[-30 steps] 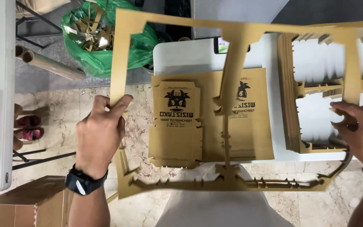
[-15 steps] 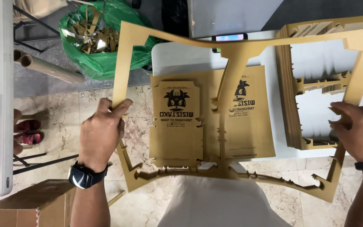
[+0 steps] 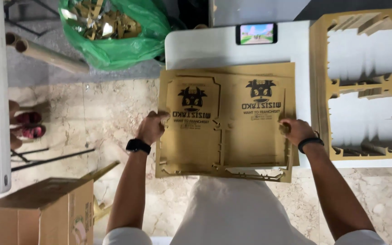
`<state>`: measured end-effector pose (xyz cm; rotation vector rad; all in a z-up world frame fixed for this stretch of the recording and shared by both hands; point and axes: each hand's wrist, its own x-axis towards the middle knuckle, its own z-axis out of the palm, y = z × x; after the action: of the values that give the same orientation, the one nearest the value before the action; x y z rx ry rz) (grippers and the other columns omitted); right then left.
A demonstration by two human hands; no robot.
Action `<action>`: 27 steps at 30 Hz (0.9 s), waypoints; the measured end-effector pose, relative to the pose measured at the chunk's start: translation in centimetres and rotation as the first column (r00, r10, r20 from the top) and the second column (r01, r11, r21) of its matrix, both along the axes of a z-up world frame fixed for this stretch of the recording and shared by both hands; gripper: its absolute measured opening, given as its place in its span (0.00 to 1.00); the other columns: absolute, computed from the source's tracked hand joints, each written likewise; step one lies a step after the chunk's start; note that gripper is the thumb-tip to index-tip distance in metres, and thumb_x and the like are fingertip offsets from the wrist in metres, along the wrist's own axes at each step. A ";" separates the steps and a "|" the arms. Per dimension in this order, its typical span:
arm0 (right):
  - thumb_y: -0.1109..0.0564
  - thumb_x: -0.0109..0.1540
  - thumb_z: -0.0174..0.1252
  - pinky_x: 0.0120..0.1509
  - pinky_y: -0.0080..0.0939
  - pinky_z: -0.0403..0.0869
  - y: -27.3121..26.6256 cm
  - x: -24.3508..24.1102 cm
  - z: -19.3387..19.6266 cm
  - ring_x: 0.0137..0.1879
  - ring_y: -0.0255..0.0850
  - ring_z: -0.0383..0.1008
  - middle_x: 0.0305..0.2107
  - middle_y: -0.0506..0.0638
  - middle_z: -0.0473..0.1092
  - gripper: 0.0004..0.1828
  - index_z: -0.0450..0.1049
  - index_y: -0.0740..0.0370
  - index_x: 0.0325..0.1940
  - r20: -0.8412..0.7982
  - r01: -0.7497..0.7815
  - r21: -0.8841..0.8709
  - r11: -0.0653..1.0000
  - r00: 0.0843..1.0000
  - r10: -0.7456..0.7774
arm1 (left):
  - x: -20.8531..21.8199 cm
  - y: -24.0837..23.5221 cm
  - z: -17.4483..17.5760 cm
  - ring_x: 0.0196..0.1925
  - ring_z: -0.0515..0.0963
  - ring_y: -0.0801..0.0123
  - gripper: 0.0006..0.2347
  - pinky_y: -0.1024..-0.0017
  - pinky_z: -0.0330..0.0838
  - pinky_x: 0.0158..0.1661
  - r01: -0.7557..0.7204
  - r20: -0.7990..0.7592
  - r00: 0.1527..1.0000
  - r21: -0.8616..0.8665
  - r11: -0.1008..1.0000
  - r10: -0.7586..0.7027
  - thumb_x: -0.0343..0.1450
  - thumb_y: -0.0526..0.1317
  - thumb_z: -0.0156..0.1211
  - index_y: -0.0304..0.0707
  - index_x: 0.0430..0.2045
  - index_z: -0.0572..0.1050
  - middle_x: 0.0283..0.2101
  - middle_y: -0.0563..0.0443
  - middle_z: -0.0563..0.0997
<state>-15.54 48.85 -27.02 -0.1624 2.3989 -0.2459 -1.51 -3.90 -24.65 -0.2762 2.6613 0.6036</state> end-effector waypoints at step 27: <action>0.55 0.65 0.62 0.60 0.58 0.79 1.0 0.2 -1.1 0.63 0.66 0.73 0.58 0.67 0.67 0.30 0.66 0.38 0.71 -0.014 0.049 0.000 0.999 0.999 -0.049 | 0.0 1.8 5.5 0.39 0.84 0.36 0.23 0.48 0.82 0.40 -0.014 -0.041 0.999 0.036 0.999 0.015 0.65 0.32 0.60 0.56 0.56 0.75 0.42 0.37 0.76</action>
<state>-15.37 49.83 -28.10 -0.1059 2.4190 -0.2683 -1.53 -2.05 -19.11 -0.2762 2.6872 0.6681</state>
